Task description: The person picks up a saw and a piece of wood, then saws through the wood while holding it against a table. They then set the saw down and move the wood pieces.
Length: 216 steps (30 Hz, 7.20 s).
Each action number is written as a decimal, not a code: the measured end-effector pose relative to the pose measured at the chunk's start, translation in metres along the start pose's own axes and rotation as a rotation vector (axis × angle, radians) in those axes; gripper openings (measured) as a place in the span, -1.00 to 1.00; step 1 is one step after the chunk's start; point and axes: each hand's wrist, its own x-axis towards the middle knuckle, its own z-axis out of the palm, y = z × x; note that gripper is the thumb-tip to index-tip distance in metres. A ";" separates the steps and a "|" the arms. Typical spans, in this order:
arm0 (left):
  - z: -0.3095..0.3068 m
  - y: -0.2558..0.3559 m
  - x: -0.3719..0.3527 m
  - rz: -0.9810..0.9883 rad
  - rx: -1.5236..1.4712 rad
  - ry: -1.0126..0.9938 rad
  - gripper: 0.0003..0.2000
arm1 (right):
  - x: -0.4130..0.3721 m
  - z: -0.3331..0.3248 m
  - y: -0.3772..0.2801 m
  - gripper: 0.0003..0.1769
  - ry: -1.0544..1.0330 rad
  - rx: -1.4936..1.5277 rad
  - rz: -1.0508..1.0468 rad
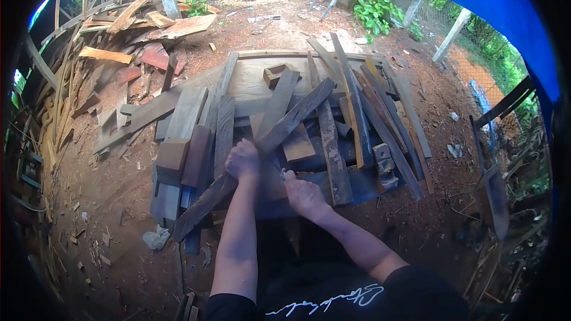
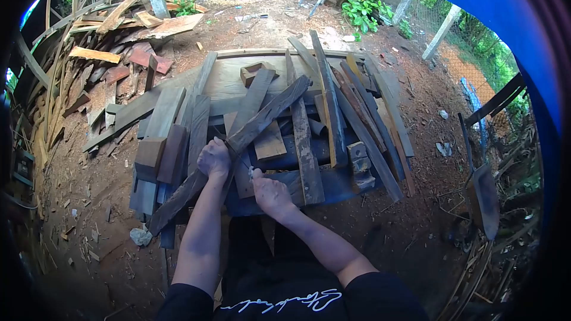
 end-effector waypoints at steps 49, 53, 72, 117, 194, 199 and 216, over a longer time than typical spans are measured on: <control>-0.002 -0.064 0.023 0.170 -0.635 0.040 -0.53 | -0.149 0.001 0.123 -0.78 0.455 0.793 0.400; -0.047 -0.031 -0.038 0.411 -0.137 -0.123 -0.38 | -0.142 0.005 0.122 -0.77 0.495 0.777 0.342; -0.050 -0.051 -0.035 0.606 -0.069 -0.191 -0.41 | -0.153 0.016 0.127 -0.75 0.564 0.817 0.317; -0.001 -0.015 -0.012 0.095 0.021 0.112 -0.63 | 0.032 0.036 -0.018 -0.78 0.021 0.148 0.068; 0.000 -0.015 -0.007 0.085 0.020 0.140 -0.64 | 0.016 0.033 -0.020 -0.74 0.014 0.109 0.091; -0.005 -0.015 -0.011 0.086 -0.015 0.066 -0.62 | 0.049 0.039 -0.027 -0.72 0.038 0.121 0.115; 0.002 -0.018 -0.009 0.114 0.015 0.133 -0.61 | 0.039 0.040 -0.022 -0.81 0.065 0.133 0.045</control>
